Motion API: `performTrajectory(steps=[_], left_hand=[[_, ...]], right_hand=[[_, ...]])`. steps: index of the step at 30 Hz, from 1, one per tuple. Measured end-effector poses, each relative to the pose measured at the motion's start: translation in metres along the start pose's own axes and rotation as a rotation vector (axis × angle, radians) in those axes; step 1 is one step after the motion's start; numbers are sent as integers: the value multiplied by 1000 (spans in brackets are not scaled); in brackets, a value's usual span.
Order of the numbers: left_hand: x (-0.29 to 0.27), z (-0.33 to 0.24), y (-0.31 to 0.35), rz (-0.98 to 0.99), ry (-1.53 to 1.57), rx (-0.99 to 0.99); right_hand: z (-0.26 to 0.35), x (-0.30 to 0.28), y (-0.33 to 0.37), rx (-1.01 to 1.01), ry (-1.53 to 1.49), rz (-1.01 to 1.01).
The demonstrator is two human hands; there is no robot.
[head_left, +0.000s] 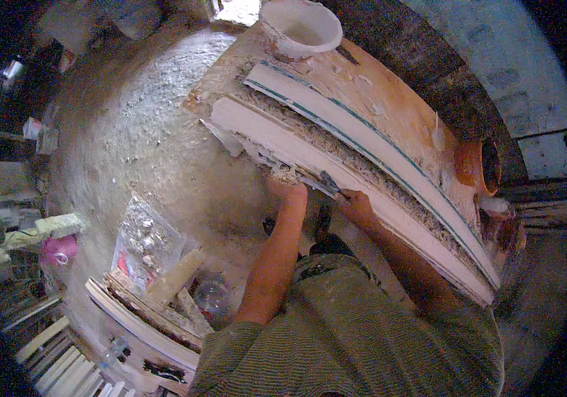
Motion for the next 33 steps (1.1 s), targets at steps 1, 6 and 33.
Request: performTrajectory(steps=[1,6,33], left_hand=[[-1,-1,-3,-16,33,-5],[21,-29,-13,223,-439,162],[3,-129,-98,122,-1402,350]], right_hand=[[3,-2,0,-42,-23,-58],[63,32,-87,-34,-191,-139],[45,-12,-72,19,-242,229]])
Point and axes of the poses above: each hand's wrist, its own y-axis away from the middle knuckle, its own x-axis out of the palm, z = x × y, the point moved 7 cm from there along -y, towards the middle knuckle, and after that the axes turned 7 degrees about z, right-handed, at the moved point
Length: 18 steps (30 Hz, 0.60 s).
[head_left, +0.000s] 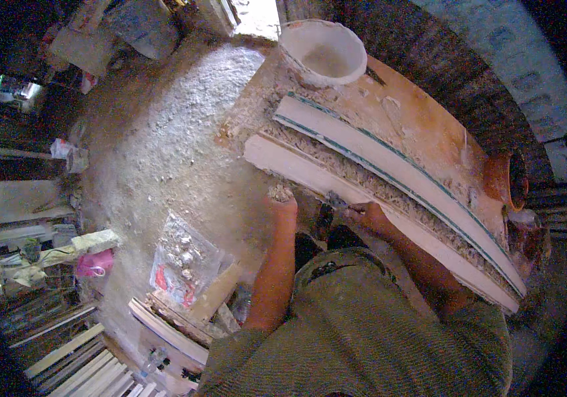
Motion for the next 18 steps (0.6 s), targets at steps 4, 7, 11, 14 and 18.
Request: performTrajectory(steps=[4,7,11,14,18], left_hand=[[-13,-25,-16,-14,-129,212],[-8,3,-35,38,845,-227],[-6,-3,-51,84,1119,-385],[-6,-13,-61,131,1135,-415],[-7,-24,-81,170,1171,-432]], right_hand=[[16,8,-11,-126,23,-82],[33,35,-52,-6,102,-34],[100,81,-133,-93,157,-147],[125,81,-125,-59,190,-157],[140,62,-91,6,-35,-182]])
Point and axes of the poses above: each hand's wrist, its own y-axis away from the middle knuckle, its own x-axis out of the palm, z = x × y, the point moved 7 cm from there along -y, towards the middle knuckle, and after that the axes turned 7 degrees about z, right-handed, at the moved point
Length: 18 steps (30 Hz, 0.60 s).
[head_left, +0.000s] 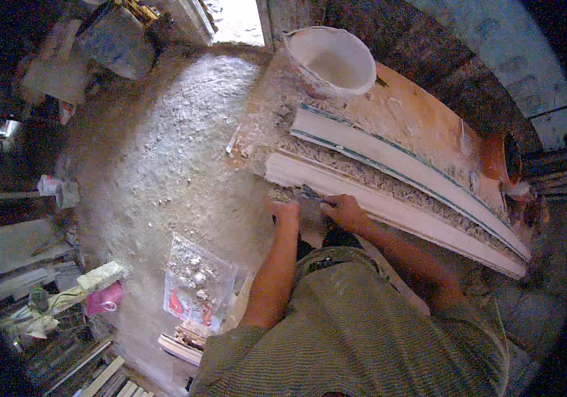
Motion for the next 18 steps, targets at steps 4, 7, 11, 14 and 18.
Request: performTrajectory(steps=[4,7,11,14,18], left_hand=[[13,-9,-13,71,-112,5],[18,-13,-16,85,-262,34],[13,-10,-15,31,142,-77],[28,-21,-16,209,158,-88],[35,-22,-14,44,265,-186]], right_hand=[[19,10,-22,-60,18,-36],[22,24,-44,-142,132,-86],[21,37,-69,-101,179,-92],[35,44,-83,-95,121,-74],[54,36,-67,-250,240,-117]])
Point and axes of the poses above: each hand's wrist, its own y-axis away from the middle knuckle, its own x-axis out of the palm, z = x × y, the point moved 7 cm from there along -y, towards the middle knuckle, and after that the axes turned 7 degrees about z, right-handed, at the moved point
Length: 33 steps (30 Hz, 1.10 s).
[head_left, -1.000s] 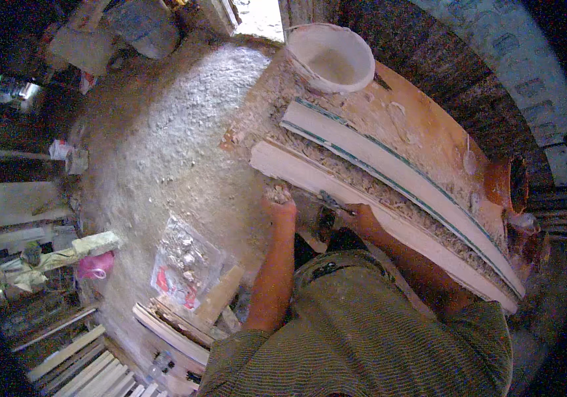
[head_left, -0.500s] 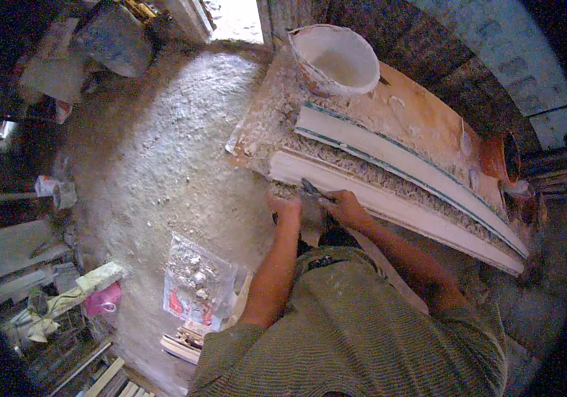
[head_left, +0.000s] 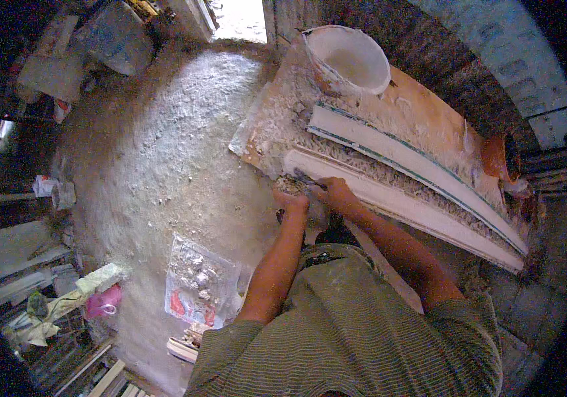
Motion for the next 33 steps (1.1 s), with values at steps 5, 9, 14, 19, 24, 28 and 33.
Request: performTrajectory(steps=[5,9,14,19,24,28,33], left_hand=[[25,-10,9,13,-4,97],[10,-15,14,-119,-174,31],[-6,-20,-12,54,54,-24],[-26,-46,1,84,96,-181],[-43,-116,58,49,203,-68],[-97,-204,107,-61,67,110],[-213,-330,163,65,-46,490]], right_hand=[[-15,13,2,217,-211,64],[-5,38,-41,248,-114,92],[-16,9,-10,237,-151,114],[-26,-25,22,119,-189,33],[-41,-83,-22,-127,253,-422],[-90,-95,-79,18,513,-320],[-103,-75,-97,-104,771,-227]])
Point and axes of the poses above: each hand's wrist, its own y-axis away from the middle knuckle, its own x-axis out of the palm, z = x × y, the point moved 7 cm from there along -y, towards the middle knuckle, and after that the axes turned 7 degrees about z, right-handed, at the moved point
